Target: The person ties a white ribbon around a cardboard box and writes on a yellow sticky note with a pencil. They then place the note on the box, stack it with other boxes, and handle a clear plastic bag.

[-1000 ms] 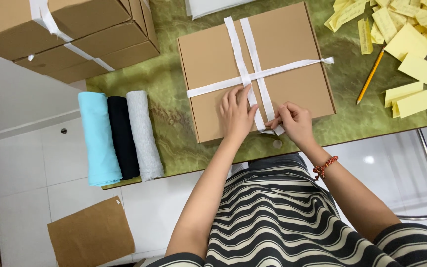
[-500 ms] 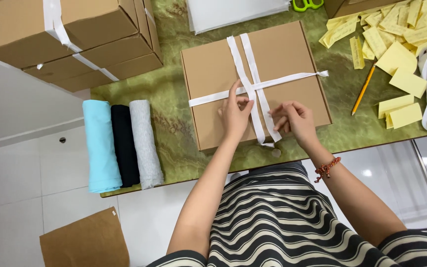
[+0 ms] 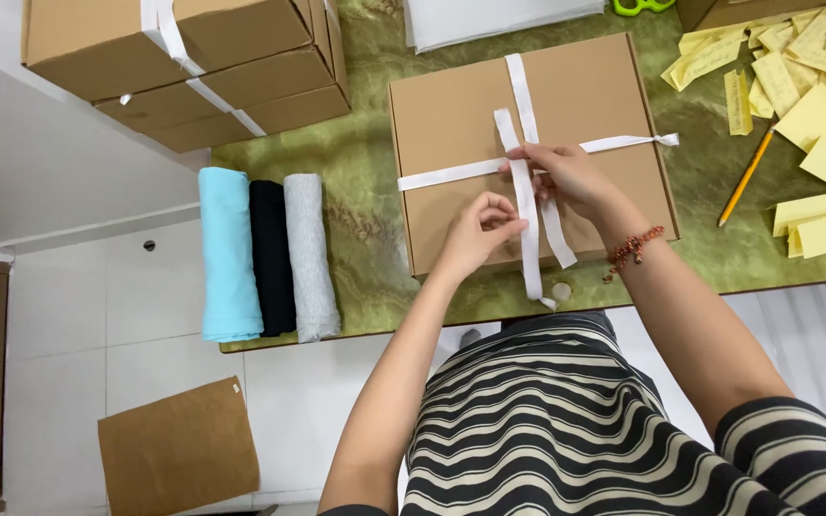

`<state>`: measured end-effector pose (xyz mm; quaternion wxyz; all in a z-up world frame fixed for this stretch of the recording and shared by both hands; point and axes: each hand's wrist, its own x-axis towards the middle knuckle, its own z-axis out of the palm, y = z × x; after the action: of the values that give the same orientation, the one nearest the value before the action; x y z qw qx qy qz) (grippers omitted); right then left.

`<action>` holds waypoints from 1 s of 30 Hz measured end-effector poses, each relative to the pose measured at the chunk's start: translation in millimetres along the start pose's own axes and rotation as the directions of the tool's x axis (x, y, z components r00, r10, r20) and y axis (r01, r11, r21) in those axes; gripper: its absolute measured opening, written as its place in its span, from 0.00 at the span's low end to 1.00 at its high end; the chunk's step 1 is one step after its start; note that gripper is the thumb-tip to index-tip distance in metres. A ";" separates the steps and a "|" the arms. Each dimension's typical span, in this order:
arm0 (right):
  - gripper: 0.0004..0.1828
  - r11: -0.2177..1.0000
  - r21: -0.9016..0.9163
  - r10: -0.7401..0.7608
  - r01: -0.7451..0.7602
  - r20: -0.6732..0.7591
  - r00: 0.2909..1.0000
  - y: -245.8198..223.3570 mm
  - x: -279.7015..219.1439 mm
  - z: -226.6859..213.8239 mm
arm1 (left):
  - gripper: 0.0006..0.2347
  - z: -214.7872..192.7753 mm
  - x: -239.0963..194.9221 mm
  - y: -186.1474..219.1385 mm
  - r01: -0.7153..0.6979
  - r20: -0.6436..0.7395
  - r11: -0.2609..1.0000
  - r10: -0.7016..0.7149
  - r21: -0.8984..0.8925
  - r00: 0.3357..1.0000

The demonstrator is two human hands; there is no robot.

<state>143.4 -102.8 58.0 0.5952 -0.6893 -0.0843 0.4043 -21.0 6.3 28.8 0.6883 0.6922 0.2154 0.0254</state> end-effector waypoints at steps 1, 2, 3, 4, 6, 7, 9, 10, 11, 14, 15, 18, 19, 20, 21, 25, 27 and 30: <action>0.17 1.000 -0.002 0.000 0.000 0.006 1.000 3.1 -7.2 -4.0 | 0.13 -7.4 11.6 -14.0 0.000 -0.006 1.000 0.000 -0.001 1.000; 0.18 1.000 0.004 -0.011 0.011 0.024 1.000 7.5 -16.0 -9.6 | 0.13 -12.6 22.3 -29.1 0.001 -0.092 0.998 0.005 0.067 0.996; 0.20 1.000 0.011 -0.021 0.021 0.043 0.999 12.0 -24.6 -15.7 | 0.13 -17.6 33.3 -44.5 0.009 -0.177 0.991 0.015 0.135 0.984; 0.20 1.000 0.010 -0.019 0.018 0.042 0.999 15.6 -37.3 -17.4 | 0.13 -21.0 38.2 -47.8 0.011 -0.177 0.991 0.013 0.133 0.984; 0.21 0.997 0.060 0.040 -0.042 0.045 0.998 23.2 -63.9 -22.5 | 0.07 -25.8 48.7 -54.8 -0.005 -0.299 0.989 0.049 0.145 0.953; 0.21 0.997 0.060 0.043 -0.046 0.039 0.998 34.7 -66.5 -27.0 | 0.07 -25.7 50.6 -53.8 -0.003 -0.294 0.990 0.046 0.143 0.955; 0.21 0.986 0.120 0.110 -0.119 0.080 0.991 56.8 -71.5 -38.7 | 0.05 -23.4 58.0 -49.7 -0.069 -0.304 0.983 0.120 0.172 0.945; 0.21 0.985 0.124 0.112 -0.120 0.071 0.991 60.2 -73.6 -40.0 | 0.05 -21.3 57.4 -45.5 -0.069 -0.295 0.983 0.118 0.171 0.948; 0.21 0.984 0.127 0.116 -0.127 0.089 0.989 63.4 -75.6 -41.0 | 0.04 -19.4 56.8 -41.2 -0.105 -0.302 0.972 0.166 0.208 0.939; 0.20 0.982 0.136 0.116 -0.131 0.111 0.987 67.4 -73.6 -36.8 | 0.04 -17.2 52.4 -23.4 -0.142 -0.304 0.948 0.229 0.284 0.925; 0.20 0.982 0.139 0.110 -0.126 0.118 0.987 67.5 -70.9 -34.6 | 0.04 -16.9 51.2 -16.6 -0.144 -0.305 0.937 0.245 0.319 0.920; 0.19 0.983 0.145 0.094 -0.112 0.121 0.988 66.1 -49.8 -31.5 | 0.05 -23.6 77.8 -13.1 -0.205 -0.285 0.832 0.392 0.515 0.875; 0.19 0.983 0.144 0.097 -0.114 0.121 0.988 63.3 -45.1 -28.3 | 0.05 -25.0 87.6 -14.7 -0.204 -0.285 0.833 0.390 0.514 0.875; 0.19 0.984 0.130 0.111 -0.123 0.098 0.989 60.0 -39.7 -25.6 | 0.06 -26.2 98.5 -15.7 -0.159 -0.271 0.800 0.372 0.578 0.888; 0.18 0.984 0.116 0.124 -0.133 0.075 0.989 56.5 -34.0 -22.9 | 0.07 -27.5 109.6 -16.8 -0.114 -0.257 0.760 0.352 0.640 0.900; 0.17 0.985 0.101 0.135 -0.139 0.047 0.990 51.8 -25.8 -19.2 | 0.07 -21.7 138.3 -21.6 -0.092 -0.209 0.716 0.321 0.692 0.924; 0.17 0.982 0.101 0.157 -0.159 0.035 0.987 49.5 -28.6 -18.7 | 0.07 -17.5 144.2 -22.1 -0.086 -0.120 0.678 0.250 0.730 0.961; 0.17 0.980 0.117 0.163 -0.164 0.016 0.986 43.6 -44.1 -18.6 | 0.15 -14.9 124.8 2.5 -0.131 0.001 0.632 0.202 0.764 0.979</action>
<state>110.7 -155.2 38.8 0.5994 -0.6563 -0.0051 0.4581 87.7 62.0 -0.7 0.3197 0.9317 0.1704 0.0253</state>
